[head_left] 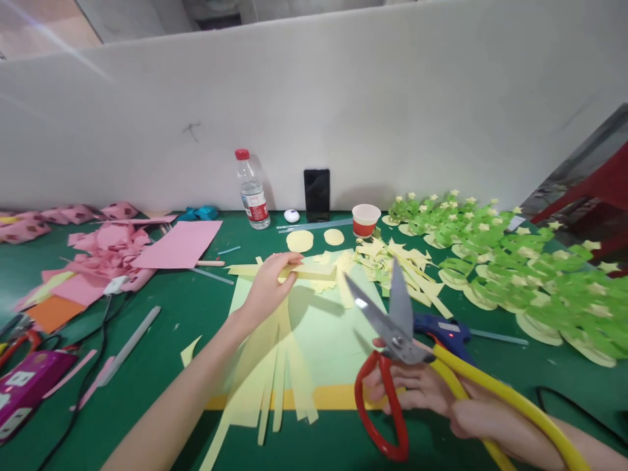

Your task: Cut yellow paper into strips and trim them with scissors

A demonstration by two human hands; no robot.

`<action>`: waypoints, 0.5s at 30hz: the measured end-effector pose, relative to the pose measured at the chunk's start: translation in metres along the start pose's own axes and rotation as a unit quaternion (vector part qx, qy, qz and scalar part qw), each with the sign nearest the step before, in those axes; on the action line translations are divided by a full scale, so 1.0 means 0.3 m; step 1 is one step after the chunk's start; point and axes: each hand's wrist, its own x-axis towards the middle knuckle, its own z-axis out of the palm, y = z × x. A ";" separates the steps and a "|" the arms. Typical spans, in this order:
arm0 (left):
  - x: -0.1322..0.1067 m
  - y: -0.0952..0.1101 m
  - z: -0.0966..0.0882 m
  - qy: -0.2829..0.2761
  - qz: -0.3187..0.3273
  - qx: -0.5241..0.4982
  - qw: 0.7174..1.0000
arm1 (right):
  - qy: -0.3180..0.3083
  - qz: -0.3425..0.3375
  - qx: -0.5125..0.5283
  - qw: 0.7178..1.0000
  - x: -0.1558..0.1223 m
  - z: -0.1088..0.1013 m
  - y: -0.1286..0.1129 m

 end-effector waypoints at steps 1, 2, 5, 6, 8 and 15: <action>0.000 0.000 0.001 -0.003 0.009 0.006 1.000 | -0.046 0.012 0.078 0.996 0.011 0.000 -0.010; -0.001 -0.001 0.001 -0.006 0.019 0.011 1.000 | -0.088 0.023 0.176 0.980 0.022 0.002 -0.019; -0.004 -0.006 -0.001 -0.020 0.050 0.025 0.998 | -0.119 0.033 0.318 0.940 0.039 0.005 -0.041; -0.006 -0.007 -0.003 -0.025 0.061 0.028 0.997 | -0.116 0.037 0.324 0.938 0.040 0.003 -0.046; -0.010 -0.009 -0.006 -0.041 0.081 0.032 0.995 | -0.102 0.044 0.320 0.941 0.041 -0.005 -0.050; -0.028 0.046 -0.015 -0.116 0.137 0.023 0.983 | -0.104 0.046 0.305 0.945 0.053 -0.037 -0.041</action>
